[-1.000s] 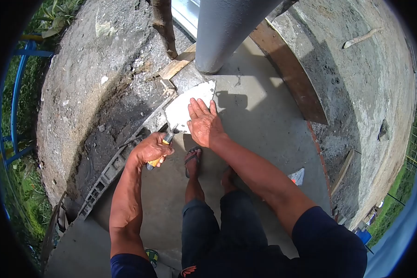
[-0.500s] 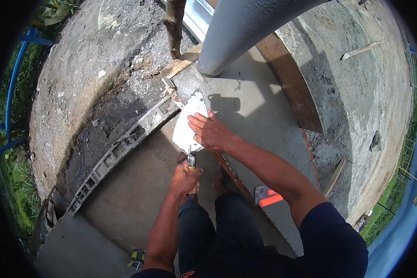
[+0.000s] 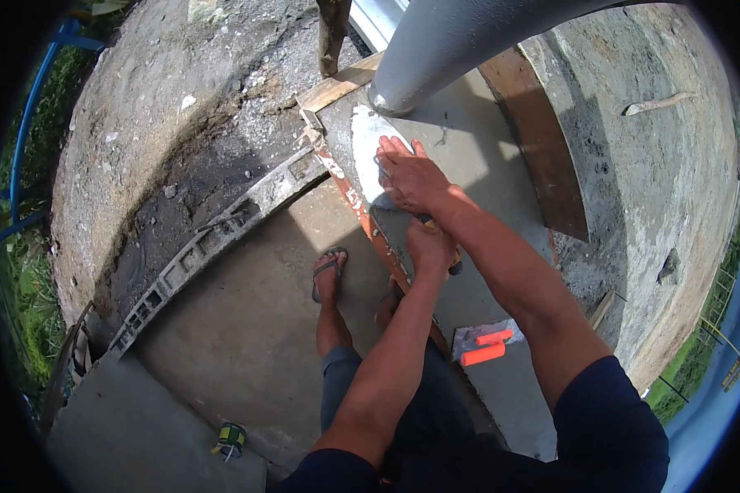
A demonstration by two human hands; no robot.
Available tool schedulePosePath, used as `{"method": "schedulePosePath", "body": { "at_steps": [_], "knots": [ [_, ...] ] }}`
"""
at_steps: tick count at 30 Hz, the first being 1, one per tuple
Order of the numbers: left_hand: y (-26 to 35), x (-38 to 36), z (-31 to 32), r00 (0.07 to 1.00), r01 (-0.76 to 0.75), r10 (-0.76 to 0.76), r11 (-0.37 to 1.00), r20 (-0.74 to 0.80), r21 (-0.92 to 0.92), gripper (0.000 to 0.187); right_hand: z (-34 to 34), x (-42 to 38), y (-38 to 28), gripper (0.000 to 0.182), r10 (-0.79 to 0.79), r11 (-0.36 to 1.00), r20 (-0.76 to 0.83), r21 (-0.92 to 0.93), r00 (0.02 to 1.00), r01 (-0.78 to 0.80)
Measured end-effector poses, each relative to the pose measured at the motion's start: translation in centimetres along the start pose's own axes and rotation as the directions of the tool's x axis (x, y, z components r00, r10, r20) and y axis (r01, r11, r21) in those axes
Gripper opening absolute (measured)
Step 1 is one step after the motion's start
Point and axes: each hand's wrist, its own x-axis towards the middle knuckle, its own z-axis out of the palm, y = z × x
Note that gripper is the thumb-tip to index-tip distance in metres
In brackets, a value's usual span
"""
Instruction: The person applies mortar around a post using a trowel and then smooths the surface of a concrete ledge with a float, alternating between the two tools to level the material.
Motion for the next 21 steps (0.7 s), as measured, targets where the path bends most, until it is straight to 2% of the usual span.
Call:
{"method": "schedulePosePath", "body": {
  "at_steps": [1, 2, 5, 8, 10, 12, 14, 15, 16, 17, 18, 21],
  "knots": [
    [-0.1, -0.3, -0.8, 1.000, -0.001, 0.001, 0.999, 0.003, 0.032, 0.035, 0.1, 0.0, -0.9, 0.056, 0.011, 0.999, -0.004, -0.040, 1.000, -0.011],
    [-0.1, -0.6, -1.5, 1.000, -0.007, 0.007, 0.998, 0.008, 0.064, 0.041, 0.7, 0.0, -1.7, 0.057, -0.003, 1.000, -0.026, 0.026, 1.000, 0.004],
    [-4.1, -1.1, -3.2, 0.995, -0.088, 0.087, 0.996, -0.042, -0.021, 0.043, 3.0, -1.2, -4.5, 0.056, -0.037, 0.992, -0.061, 0.121, 0.997, 0.044],
    [-5.0, -3.2, -4.6, 0.993, -0.118, 0.116, 0.988, -0.025, -0.097, 0.020, 4.3, -2.7, -6.8, 0.056, -0.054, 0.986, -0.132, 0.149, 0.990, 0.073],
    [-8.4, -4.2, -5.8, 1.000, 0.009, -0.013, 0.961, -0.014, -0.275, 0.016, 4.4, -4.6, -8.5, 0.057, -0.049, 0.983, -0.131, 0.170, 0.990, 0.071],
    [-8.4, -6.6, -9.1, 0.985, 0.111, -0.074, 0.964, 0.154, -0.244, 0.012, 3.3, -6.7, -10.5, 0.058, -0.014, 0.978, -0.102, 0.207, 0.995, 0.035],
    [-9.9, -7.0, -14.1, 0.955, 0.122, -0.123, 0.992, 0.270, 0.021, 0.017, 2.0, -9.1, -10.3, 0.059, 0.045, 0.954, -0.162, 0.301, 0.986, 0.006],
    [-9.6, -6.2, -16.5, 0.948, 0.095, -0.175, 0.953, 0.266, 0.287, 0.017, 1.5, -10.7, -9.9, 0.059, 0.076, 0.938, -0.185, 0.345, 0.980, -0.008],
    [-8.8, -5.4, -18.7, 0.943, 0.060, -0.222, 0.846, 0.247, 0.530, 0.018, 1.3, -12.3, -9.4, 0.058, 0.127, 0.932, -0.211, 0.360, 0.969, -0.043],
    [-7.1, -4.6, -20.0, 0.950, -0.199, -0.053, 0.657, 0.307, 0.728, 0.020, 1.1, -13.7, -8.7, 0.057, 0.170, 0.926, -0.241, 0.371, 0.955, -0.071],
    [-5.0, -4.0, -20.6, 0.907, -0.414, 0.091, 0.366, 0.411, 0.833, 0.023, 1.1, -15.3, -8.0, 0.057, 0.214, 0.918, -0.270, 0.384, 0.939, -0.099],
    [2.6, -1.8, -17.4, 0.917, -0.396, 0.024, 0.167, 0.398, 0.903, 0.028, 2.3, -21.8, -7.0, 0.059, 0.408, 0.807, -0.167, 0.526, 0.898, -0.269]
  ]
}}
